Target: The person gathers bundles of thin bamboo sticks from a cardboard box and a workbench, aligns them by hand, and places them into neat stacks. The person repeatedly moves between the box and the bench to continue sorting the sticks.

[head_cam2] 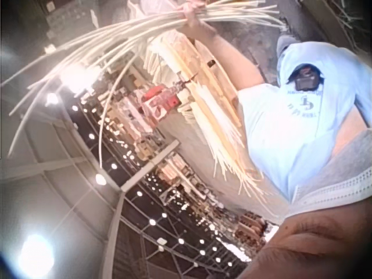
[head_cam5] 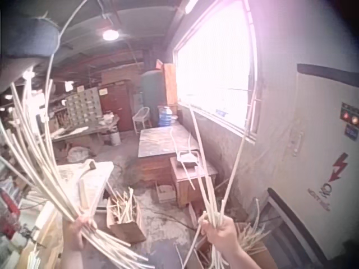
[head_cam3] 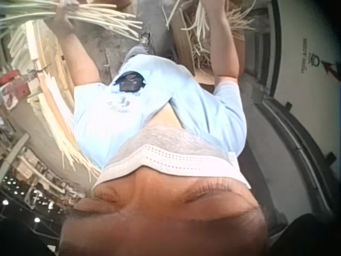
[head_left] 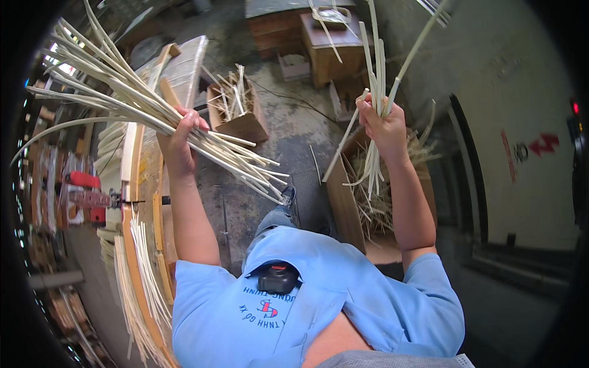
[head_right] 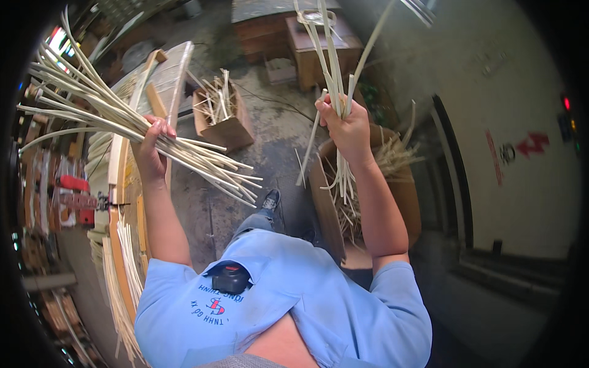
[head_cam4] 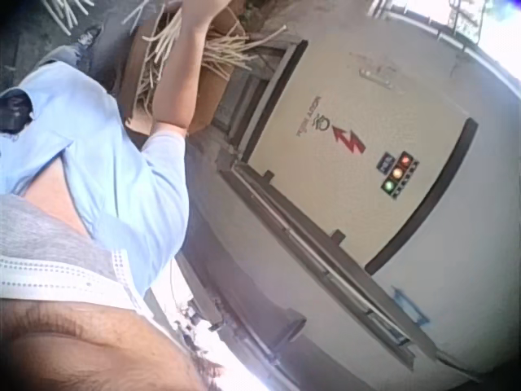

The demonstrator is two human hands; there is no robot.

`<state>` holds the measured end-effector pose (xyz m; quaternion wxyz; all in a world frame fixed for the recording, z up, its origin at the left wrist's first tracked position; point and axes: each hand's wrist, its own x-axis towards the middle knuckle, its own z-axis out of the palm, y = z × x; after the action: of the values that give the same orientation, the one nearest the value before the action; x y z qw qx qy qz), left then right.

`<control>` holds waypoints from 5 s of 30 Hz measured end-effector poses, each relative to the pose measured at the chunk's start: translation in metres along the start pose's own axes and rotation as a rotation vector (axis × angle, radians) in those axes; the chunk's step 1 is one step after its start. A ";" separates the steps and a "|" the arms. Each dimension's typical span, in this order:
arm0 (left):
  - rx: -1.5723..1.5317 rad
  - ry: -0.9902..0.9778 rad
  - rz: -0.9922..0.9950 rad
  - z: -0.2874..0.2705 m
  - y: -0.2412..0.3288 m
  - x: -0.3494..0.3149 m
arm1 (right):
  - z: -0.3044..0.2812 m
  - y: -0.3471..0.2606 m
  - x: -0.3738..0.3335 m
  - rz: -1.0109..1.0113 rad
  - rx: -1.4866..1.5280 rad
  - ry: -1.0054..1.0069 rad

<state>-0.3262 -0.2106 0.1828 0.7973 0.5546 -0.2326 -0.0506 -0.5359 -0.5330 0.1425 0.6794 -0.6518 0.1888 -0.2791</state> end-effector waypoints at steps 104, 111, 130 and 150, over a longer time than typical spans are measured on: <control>0.628 0.977 0.252 -0.334 0.186 -0.058 | 0.792 0.033 -0.067 -0.464 0.418 -2.511; 0.455 1.196 0.310 -0.368 0.098 -0.087 | 0.772 0.106 -0.073 -0.349 0.288 -2.424; 0.459 1.393 0.271 -0.355 0.073 -0.064 | 0.766 0.116 -0.044 -0.262 -0.001 -2.398; 0.625 1.155 0.334 -0.353 0.085 -0.070 | 0.764 0.111 -0.058 -0.455 0.231 -2.217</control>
<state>-0.2523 0.1493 0.1398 0.5930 0.6539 0.1443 0.4472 -0.0923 0.0990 0.0861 0.4616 -0.4922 -0.6656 0.3188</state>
